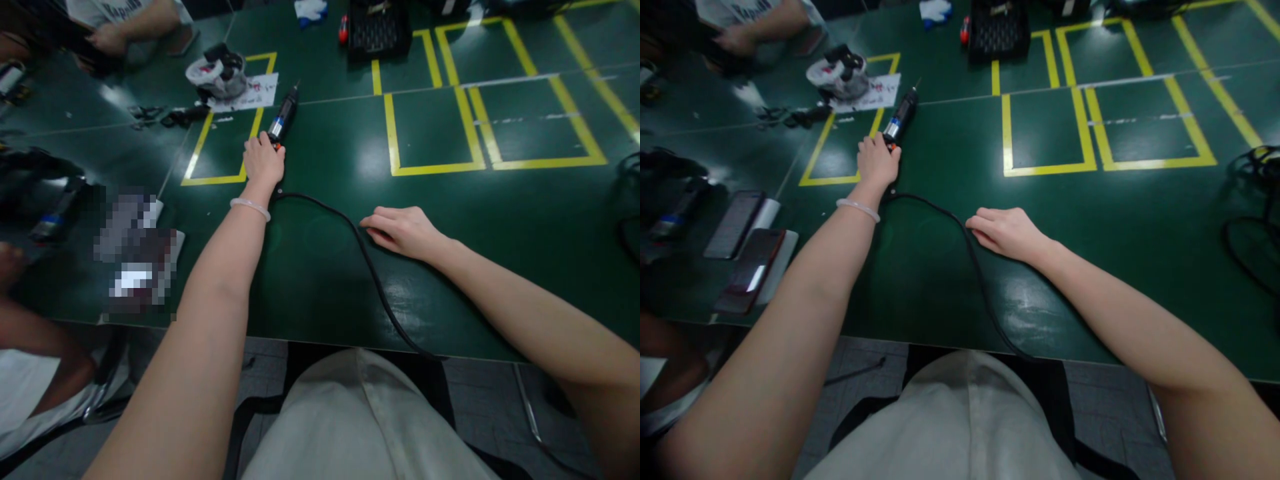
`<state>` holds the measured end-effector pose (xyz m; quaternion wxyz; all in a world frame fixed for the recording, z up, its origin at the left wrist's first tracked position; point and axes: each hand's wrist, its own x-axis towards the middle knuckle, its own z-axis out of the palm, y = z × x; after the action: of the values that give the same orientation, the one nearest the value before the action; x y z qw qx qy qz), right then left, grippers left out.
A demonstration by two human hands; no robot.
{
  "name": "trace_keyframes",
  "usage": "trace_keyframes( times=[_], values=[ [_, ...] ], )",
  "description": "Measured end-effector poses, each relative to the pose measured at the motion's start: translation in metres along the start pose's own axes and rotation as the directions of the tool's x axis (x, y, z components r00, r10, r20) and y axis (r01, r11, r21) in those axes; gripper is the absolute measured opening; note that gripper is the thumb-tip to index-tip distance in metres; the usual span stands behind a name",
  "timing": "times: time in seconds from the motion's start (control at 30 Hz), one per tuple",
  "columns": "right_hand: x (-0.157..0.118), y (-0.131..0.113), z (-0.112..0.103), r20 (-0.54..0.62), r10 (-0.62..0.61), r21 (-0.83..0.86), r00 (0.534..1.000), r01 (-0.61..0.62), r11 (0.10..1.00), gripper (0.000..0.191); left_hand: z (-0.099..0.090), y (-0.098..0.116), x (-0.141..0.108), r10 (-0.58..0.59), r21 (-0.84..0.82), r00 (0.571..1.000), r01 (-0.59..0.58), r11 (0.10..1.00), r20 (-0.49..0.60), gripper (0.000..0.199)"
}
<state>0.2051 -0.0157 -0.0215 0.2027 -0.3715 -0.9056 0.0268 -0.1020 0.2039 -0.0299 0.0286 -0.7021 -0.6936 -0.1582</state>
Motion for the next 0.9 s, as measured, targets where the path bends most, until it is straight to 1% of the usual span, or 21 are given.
trace_keyframes(
  times=[0.03, 0.07, 0.13, 0.17, 0.23, 0.33, 0.43, 0.53, 0.6, 0.7, 0.8, 0.9],
  values=[
    [0.0, 0.0, 0.0, 0.004, 0.003, 0.002, 1.0, -0.003, 1.0, 0.03, 0.001, -0.001, 0.003, -0.026, 0.008, 1.0, 0.026, 1.0, -0.01, 0.141],
    [0.0, 0.0, 0.0, 0.008, 0.004, 0.006, 1.0, -0.004, 1.0, 0.029, 0.002, -0.001, 0.005, -0.051, 0.022, 0.999, 0.051, 0.998, -0.019, 0.145],
    [0.0, 0.0, 0.001, 0.013, 0.006, 0.015, 1.0, -0.006, 1.0, 0.029, 0.003, 0.0, 0.007, -0.093, 0.061, 0.995, 0.094, 0.994, -0.026, 0.143],
    [0.0, 0.0, 0.001, 0.013, 0.007, 0.02, 1.0, -0.007, 1.0, 0.029, 0.003, 0.001, 0.007, -0.103, 0.081, 0.994, 0.105, 0.991, -0.022, 0.137],
    [0.0, 0.0, 0.001, 0.011, 0.006, 0.032, 1.0, -0.006, 0.999, 0.029, 0.001, 0.002, 0.005, -0.108, 0.123, 0.994, 0.108, 0.986, -0.011, 0.116],
    [0.0, 0.0, 0.002, 0.013, 0.004, 0.041, 1.0, -0.004, 0.999, 0.029, -0.003, 0.004, 0.001, -0.108, 0.185, 0.993, 0.098, 0.978, 0.043, 0.086],
    [-0.001, 0.0, 0.002, 0.025, 0.008, 0.04, 1.0, -0.009, 0.999, 0.029, -0.007, 0.005, 0.0, -0.127, 0.205, 0.988, 0.107, 0.973, 0.085, 0.066],
    [0.0, 0.001, 0.002, 0.033, 0.012, 0.036, 0.999, -0.014, 0.999, 0.031, -0.008, 0.004, 0.003, -0.18, 0.183, 0.98, 0.164, 0.969, 0.079, 0.053],
    [0.0, 0.001, 0.002, 0.033, 0.015, 0.04, 0.999, -0.016, 0.999, 0.031, -0.007, 0.002, 0.004, -0.207, 0.177, 0.975, 0.19, 0.966, 0.08, 0.052],
    [0.001, 0.001, 0.003, 0.025, 0.038, 0.055, 0.999, -0.039, 0.998, 0.029, -0.006, 0.002, 0.001, -0.176, 0.178, 0.982, 0.162, 0.971, 0.064, 0.059],
    [0.001, 0.001, 0.004, 0.016, 0.053, 0.076, 0.998, -0.054, 0.996, 0.028, -0.009, 0.004, -0.013, -0.111, 0.159, 0.993, 0.102, 0.982, 0.048, 0.061],
    [0.002, 0.001, 0.004, 0.001, 0.059, 0.099, 0.998, -0.059, 0.993, 0.028, -0.016, 0.011, -0.033, -0.034, 0.135, 0.998, 0.028, 0.99, 0.045, 0.056]
  ],
)
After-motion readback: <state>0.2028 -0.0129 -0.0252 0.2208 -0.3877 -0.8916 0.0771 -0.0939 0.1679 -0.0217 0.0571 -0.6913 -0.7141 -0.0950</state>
